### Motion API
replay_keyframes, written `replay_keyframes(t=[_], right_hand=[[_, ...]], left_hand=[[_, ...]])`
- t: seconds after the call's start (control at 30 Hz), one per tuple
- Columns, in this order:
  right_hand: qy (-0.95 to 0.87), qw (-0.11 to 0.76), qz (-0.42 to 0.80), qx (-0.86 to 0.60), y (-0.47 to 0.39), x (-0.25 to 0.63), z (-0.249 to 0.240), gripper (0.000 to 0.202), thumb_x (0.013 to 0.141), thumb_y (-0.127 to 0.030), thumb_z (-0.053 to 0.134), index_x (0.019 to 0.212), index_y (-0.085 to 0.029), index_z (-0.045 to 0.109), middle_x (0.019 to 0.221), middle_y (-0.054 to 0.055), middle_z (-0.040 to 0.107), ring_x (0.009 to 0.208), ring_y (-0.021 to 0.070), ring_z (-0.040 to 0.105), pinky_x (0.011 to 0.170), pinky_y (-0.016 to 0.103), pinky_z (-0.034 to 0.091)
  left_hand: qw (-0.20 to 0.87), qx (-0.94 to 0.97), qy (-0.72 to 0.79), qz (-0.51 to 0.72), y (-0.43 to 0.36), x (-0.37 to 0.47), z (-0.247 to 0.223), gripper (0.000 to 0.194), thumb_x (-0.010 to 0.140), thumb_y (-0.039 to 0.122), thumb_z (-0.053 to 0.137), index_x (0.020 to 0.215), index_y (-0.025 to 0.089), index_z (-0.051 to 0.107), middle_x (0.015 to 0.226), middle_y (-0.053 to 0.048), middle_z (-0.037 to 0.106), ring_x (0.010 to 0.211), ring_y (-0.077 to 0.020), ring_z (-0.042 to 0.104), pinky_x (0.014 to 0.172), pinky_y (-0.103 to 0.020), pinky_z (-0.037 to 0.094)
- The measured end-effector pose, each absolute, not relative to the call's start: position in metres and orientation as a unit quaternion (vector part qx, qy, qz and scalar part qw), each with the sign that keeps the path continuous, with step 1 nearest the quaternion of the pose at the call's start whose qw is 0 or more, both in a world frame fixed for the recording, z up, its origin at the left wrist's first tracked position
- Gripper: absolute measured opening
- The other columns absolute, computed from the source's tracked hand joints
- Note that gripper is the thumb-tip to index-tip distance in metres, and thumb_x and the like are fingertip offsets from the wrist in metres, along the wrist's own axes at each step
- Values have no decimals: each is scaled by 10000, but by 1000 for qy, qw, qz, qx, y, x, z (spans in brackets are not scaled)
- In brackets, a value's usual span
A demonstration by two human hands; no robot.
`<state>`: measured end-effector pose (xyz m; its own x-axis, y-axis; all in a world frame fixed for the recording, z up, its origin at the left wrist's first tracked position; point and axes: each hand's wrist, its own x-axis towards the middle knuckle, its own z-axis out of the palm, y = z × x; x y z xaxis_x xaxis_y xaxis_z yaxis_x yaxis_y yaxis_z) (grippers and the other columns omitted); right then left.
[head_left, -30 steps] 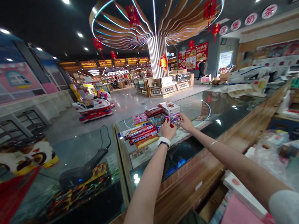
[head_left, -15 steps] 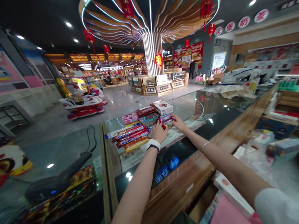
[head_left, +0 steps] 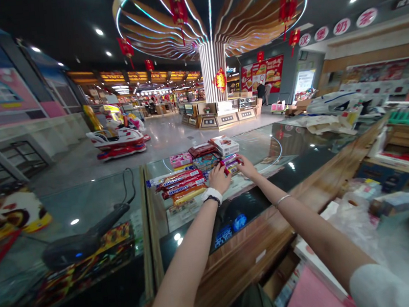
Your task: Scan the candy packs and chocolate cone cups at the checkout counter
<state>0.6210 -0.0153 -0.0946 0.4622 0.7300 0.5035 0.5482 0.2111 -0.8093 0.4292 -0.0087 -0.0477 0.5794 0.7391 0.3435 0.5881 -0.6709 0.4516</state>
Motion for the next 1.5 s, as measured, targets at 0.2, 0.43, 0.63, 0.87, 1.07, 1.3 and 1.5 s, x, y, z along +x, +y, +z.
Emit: replay_keyframes(t=[0.2,0.43,0.63,0.87,1.07,1.3,1.5], right_hand=[[-512,558,62,-649,-23,617,-89,447,645,-183,505,1084,-198,589,1214,95,657,1050,261,655,986,503,504],[-545,518,-44,-658,-38,601,-76,570,678,-195,526,1243,-124,554,1445,190,509,1375,307,446,1144,506,347],[-633,380,-161,-656,-57,567,-67,578,758,-186,512,1333,-137,525,1500,148,476,1421,310,389,1164,544,298],[-707,302,-175,-615,-81,500,-41,613,825,-227,502,1433,-158,455,1557,108,407,1457,264,341,1197,503,246],[-740,296,-158,-583,-96,427,-26,643,899,-360,511,1495,-156,379,1590,98,348,1486,251,288,1220,476,207],[-784,303,-126,-528,-100,347,-19,629,918,-381,499,1502,-183,375,1599,84,330,1491,237,280,1223,471,207],[-819,305,-98,-477,-92,280,-16,647,896,-365,536,1498,-183,380,1601,88,326,1484,262,294,1219,494,210]], left_hand=[[120,878,374,273,-7,427,-50,431,898,289,534,1320,221,594,1516,-90,470,1395,-291,418,1169,-477,307],[29,891,365,270,-28,417,-37,477,905,254,493,1377,195,537,1574,-92,380,1458,-272,328,1230,-477,224],[-18,901,344,263,-43,391,-22,521,889,235,486,1407,185,498,1601,-71,333,1461,-255,330,1236,-461,239],[-62,895,358,260,-59,325,-4,538,893,218,480,1430,184,471,1607,-65,321,1481,-269,291,1241,-501,200],[-64,866,419,265,-81,252,6,508,911,280,494,1413,201,490,1577,-70,380,1456,-276,339,1241,-505,195],[-46,835,472,280,-99,173,9,475,921,304,493,1389,222,503,1552,-59,422,1448,-268,355,1230,-538,204],[-85,805,509,293,-103,99,11,440,921,291,487,1352,214,533,1519,-71,466,1446,-268,359,1230,-541,199]])
